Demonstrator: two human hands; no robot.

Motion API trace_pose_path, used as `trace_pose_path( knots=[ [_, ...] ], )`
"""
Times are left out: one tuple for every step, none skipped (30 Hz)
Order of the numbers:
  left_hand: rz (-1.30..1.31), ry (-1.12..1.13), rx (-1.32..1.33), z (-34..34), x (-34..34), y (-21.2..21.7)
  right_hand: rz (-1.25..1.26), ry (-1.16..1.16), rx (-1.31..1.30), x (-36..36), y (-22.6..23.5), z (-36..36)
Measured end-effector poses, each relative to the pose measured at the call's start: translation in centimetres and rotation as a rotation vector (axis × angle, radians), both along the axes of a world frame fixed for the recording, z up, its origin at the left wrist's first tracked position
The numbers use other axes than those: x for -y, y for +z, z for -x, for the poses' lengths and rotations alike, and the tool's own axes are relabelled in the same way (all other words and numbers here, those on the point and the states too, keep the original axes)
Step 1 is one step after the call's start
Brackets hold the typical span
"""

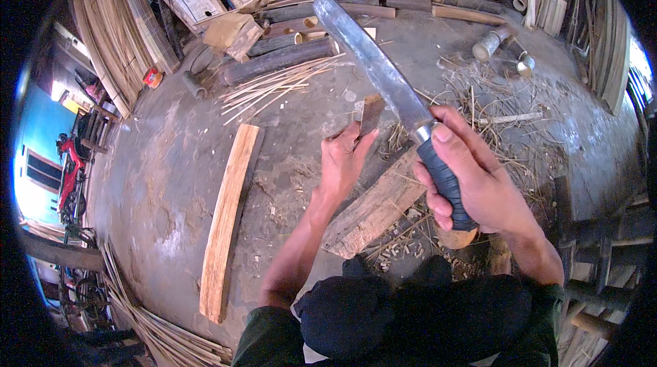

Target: The person sits on the floor and uses a knife to shave thin bamboo strips, repeatedly peeling off layers and rotating the strips to smooth them. The person handles multiple strips one at a time, placing finished pieces aside.

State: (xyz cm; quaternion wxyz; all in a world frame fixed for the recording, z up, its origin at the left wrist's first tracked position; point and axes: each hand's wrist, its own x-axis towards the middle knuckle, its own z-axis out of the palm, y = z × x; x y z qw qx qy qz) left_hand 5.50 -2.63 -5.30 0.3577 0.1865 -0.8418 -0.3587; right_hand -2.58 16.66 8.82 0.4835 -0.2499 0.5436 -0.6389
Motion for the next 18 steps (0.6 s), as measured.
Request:
trace_pose_path(
  knots=[
    [-0.030,0.001,-0.008,0.2,-0.2,0.2,0.007,-0.016,0.007,0.1,0.1,-0.3],
    [-0.059,0.002,-0.014,0.4,-0.3,0.3,0.013,-0.032,0.072,0.1,0.2,-0.7],
    [-0.044,0.002,-0.025,0.5,-0.2,0.2,0.033,-0.041,0.017,0.2,0.0,-1.0],
    [-0.030,0.002,-0.035,0.6,0.0,-0.1,0.052,-0.050,-0.039,0.3,-0.5,-1.3],
    [-0.015,0.001,-0.046,0.6,0.1,-0.3,0.071,-0.060,-0.095,0.3,-1.0,-1.4],
    [-0.004,0.009,-0.023,0.7,0.3,-0.3,0.101,-0.035,-0.166,0.5,-1.4,-1.2],
    [0.007,0.016,-0.001,0.8,0.5,-0.3,0.096,-0.050,-0.315,0.6,-1.8,-0.9],
    [0.018,0.024,0.020,0.9,0.6,-0.1,0.089,-0.066,-0.466,0.7,-2.1,-0.5],
    [0.009,0.037,0.020,0.9,0.4,0.1,0.074,-0.081,-0.613,0.7,-2.3,-0.2],
    [-0.001,0.049,0.020,1.0,0.2,0.7,0.064,-0.110,-0.688,0.8,-1.6,-0.3],
    [-0.011,0.062,0.019,1.2,0.1,1.0,0.043,-0.127,-0.739,1.1,-1.6,-0.1],
    [-0.012,0.054,0.007,1.1,0.1,1.0,0.022,-0.131,-0.788,1.4,-1.6,0.1],
    [-0.013,0.048,-0.004,1.1,0.3,0.9,0.002,-0.134,-0.837,1.7,-1.7,0.3],
    [-0.014,0.043,-0.016,1.1,0.5,0.9,-0.001,-0.123,-0.713,2.2,-1.8,0.5],
    [0.072,0.059,-0.036,0.8,1.1,2.0,0.045,-0.143,-0.740,2.6,-1.3,0.5],
    [0.141,0.068,-0.047,0.7,1.4,3.1,0.072,-0.164,-0.760,2.8,-0.9,0.6],
    [0.211,0.080,-0.055,0.7,1.6,4.6,0.115,-0.183,-0.789,2.8,0.1,0.5],
    [0.168,0.078,-0.035,0.7,1.1,6.3,0.145,-0.203,-0.813,2.7,0.7,0.5]
  ],
)
